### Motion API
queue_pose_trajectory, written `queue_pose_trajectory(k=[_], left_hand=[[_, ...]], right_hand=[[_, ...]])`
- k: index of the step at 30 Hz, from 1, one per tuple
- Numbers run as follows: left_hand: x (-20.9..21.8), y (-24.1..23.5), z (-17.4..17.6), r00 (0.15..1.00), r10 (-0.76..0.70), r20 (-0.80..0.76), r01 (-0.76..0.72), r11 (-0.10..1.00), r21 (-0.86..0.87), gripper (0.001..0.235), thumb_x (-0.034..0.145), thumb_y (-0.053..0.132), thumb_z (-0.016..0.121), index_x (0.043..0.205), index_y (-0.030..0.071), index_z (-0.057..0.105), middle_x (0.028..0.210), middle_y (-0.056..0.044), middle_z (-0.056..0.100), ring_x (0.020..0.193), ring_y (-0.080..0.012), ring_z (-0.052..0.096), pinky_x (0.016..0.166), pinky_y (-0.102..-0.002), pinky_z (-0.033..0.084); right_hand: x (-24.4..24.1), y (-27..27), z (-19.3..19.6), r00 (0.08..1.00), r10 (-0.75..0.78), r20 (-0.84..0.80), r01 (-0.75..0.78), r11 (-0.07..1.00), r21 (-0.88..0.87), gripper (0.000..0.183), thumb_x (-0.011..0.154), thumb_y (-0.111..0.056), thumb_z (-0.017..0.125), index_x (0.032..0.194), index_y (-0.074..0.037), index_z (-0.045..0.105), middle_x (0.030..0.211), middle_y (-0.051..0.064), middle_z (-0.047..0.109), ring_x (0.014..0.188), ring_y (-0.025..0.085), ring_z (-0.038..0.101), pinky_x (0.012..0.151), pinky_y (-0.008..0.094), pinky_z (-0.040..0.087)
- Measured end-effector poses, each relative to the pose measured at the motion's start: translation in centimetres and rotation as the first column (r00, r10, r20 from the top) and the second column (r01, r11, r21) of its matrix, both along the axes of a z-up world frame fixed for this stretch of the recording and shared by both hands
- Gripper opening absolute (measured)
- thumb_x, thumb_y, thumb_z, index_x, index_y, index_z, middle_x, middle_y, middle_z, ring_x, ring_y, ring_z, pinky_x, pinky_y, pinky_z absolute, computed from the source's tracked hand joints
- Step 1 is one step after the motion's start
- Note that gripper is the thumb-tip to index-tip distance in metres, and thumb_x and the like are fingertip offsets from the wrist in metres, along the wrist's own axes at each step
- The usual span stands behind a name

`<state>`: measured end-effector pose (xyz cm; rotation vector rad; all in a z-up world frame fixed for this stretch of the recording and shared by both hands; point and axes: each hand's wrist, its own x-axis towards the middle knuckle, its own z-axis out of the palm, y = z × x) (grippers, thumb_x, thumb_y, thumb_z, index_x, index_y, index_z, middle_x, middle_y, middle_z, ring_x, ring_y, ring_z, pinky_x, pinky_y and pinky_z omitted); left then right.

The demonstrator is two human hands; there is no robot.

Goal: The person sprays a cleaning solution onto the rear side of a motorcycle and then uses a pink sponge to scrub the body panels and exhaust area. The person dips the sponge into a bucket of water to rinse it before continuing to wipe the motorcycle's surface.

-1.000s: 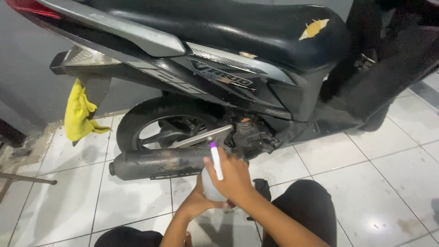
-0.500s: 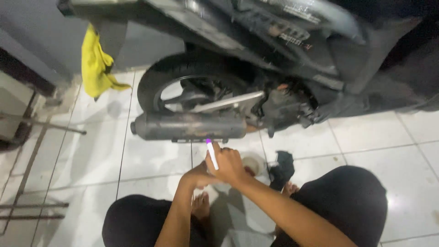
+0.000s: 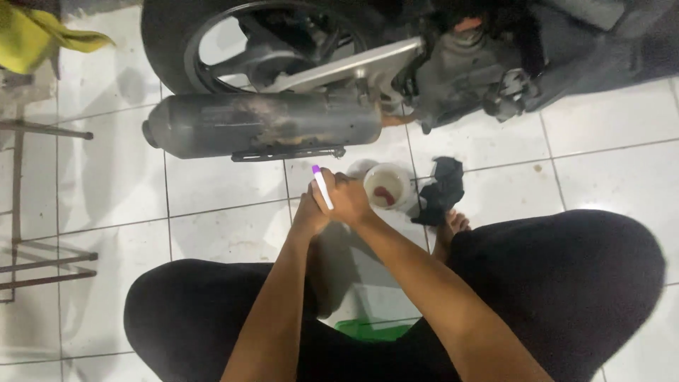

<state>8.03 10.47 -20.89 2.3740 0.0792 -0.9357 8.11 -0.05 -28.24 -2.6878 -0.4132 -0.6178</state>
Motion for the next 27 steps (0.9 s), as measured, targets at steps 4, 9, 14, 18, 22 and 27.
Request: queue_pose_trajectory(k=[4,9,14,18,22,27], left_hand=[[1.6,-0.8,-4.1,0.998,0.055,-0.008,-0.054,0.997,0.048,0.087,0.089,0.031,0.072,0.16,0.002,0.03,0.152,-0.022,0.05,0.139,-0.0384,0.053,0.116,-0.053,0.047],[2.7,-2.4,-0.3,0.971,0.224,-0.078,-0.215,0.97,0.115,0.107,0.078,0.01,0.081,0.161,0.004,0.014,0.146,-0.024,0.056,0.135,-0.0396,0.056,0.109,-0.056,0.051],[2.7,-2.4,-3.0,0.973,0.215,-0.089,-0.204,0.972,0.116,0.104,0.081,0.011,0.078,0.163,0.007,0.014,0.151,-0.022,0.049,0.137,-0.0406,0.054,0.112,-0.056,0.048],[2.5,-1.9,-5.0,0.975,0.209,-0.073,-0.202,0.975,0.098,0.099,0.084,0.012,0.073,0.164,0.011,0.014,0.158,-0.02,0.04,0.139,-0.042,0.05,0.115,-0.057,0.045],[2.4,-0.8,-6.2,0.976,0.212,-0.051,-0.207,0.975,0.082,0.096,0.087,0.013,0.07,0.165,0.014,0.014,0.162,-0.019,0.034,0.141,-0.0428,0.048,0.117,-0.057,0.043],[1.9,-0.5,-6.8,0.979,0.202,-0.004,-0.202,0.978,0.044,0.091,0.092,0.014,0.065,0.167,0.019,0.014,0.17,-0.016,0.022,0.144,-0.0446,0.044,0.121,-0.058,0.038]], right_hand=[[0.0,-0.4,-0.1,1.0,0.004,-0.024,-0.003,0.998,0.057,0.043,0.094,-0.043,0.055,0.111,-0.005,0.062,0.059,0.009,0.066,0.051,0.024,0.069,0.044,0.033,0.052],[0.5,0.1,-3.2,0.997,-0.017,-0.075,0.022,0.998,0.056,0.049,0.095,-0.05,0.066,0.112,-0.005,0.063,0.062,0.01,0.068,0.048,0.016,0.066,0.042,0.025,0.045],[0.3,0.1,-3.9,0.996,-0.016,-0.092,0.022,0.998,0.055,0.051,0.091,-0.046,0.071,0.119,-0.005,0.061,0.066,0.014,0.069,0.052,0.022,0.07,0.041,0.03,0.048],[0.2,-0.3,-3.6,0.993,0.034,-0.11,-0.017,0.988,0.151,0.049,0.091,-0.04,0.075,0.119,-0.002,0.06,0.07,0.016,0.069,0.055,0.028,0.071,0.041,0.034,0.05],[0.0,-0.7,-2.2,0.986,0.065,-0.154,-0.035,0.982,0.188,0.05,0.089,-0.036,0.079,0.118,0.0,0.059,0.075,0.017,0.07,0.062,0.03,0.072,0.05,0.035,0.054],[-0.8,-3.0,-5.2,0.909,0.315,-0.273,-0.199,0.904,0.379,0.055,0.092,-0.028,0.076,0.133,-0.002,0.053,0.098,0.019,0.07,0.095,0.037,0.072,0.082,0.046,0.058]])
